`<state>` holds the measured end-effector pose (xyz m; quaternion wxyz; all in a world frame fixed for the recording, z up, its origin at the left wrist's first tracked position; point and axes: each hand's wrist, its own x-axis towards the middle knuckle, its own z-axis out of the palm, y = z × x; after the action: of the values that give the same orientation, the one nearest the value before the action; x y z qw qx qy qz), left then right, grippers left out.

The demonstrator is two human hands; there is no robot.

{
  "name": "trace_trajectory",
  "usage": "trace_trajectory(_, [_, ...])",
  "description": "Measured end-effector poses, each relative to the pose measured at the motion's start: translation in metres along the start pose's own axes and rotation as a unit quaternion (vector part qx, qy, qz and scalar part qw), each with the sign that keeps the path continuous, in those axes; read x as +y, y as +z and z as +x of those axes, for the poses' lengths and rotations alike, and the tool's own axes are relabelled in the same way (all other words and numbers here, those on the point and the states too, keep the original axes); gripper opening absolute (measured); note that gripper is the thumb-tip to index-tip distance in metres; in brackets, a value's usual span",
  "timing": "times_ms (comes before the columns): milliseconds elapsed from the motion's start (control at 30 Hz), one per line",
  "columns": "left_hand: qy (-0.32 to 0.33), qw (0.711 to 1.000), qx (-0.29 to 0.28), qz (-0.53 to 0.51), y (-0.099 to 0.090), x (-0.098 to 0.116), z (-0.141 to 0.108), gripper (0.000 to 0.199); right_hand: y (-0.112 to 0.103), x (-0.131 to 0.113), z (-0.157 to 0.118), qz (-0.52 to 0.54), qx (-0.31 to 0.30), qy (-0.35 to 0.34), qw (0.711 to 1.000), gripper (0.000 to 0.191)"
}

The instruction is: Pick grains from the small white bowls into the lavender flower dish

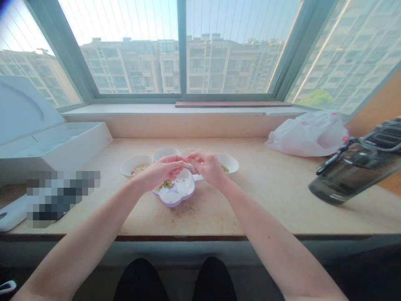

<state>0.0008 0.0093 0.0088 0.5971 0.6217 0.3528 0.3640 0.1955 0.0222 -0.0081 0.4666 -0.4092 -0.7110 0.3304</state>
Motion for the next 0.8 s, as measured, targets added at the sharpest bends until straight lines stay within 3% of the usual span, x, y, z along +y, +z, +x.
trace_trajectory(100, [0.035, 0.983, 0.023, 0.18, -0.007, 0.003, -0.001, 0.019, -0.003, 0.002, 0.001, -0.011, 0.014, 0.01, 1.0, 0.03])
trace_trajectory(233, [0.06, 0.868, 0.0, 0.492, -0.019, -0.003, 0.002, 0.016, -0.006, 0.006, 0.004, 0.005, 0.022, -0.013, 1.0, 0.033])
trace_trajectory(333, [0.044, 0.823, -0.059, 0.563, -0.025, -0.011, 0.004, 0.018, -0.007, 0.006, 0.005, 0.017, 0.021, -0.019, 0.999, 0.037])
trace_trajectory(467, [0.036, 0.814, -0.078, 0.574, -0.027, -0.017, 0.006, 0.017, -0.007, 0.004, 0.006, 0.039, 0.024, -0.008, 0.999, 0.041])
trace_trajectory(667, [0.033, 0.83, -0.064, 0.553, -0.027, -0.018, 0.005, 0.014, -0.009, 0.001, 0.006, 0.152, -0.003, 0.044, 0.987, 0.045])
trace_trajectory(800, [0.031, 0.812, -0.065, 0.579, -0.025, -0.023, 0.007, 0.017, -0.011, -0.002, 0.005, 0.23, -0.037, 0.084, 0.969, 0.046])
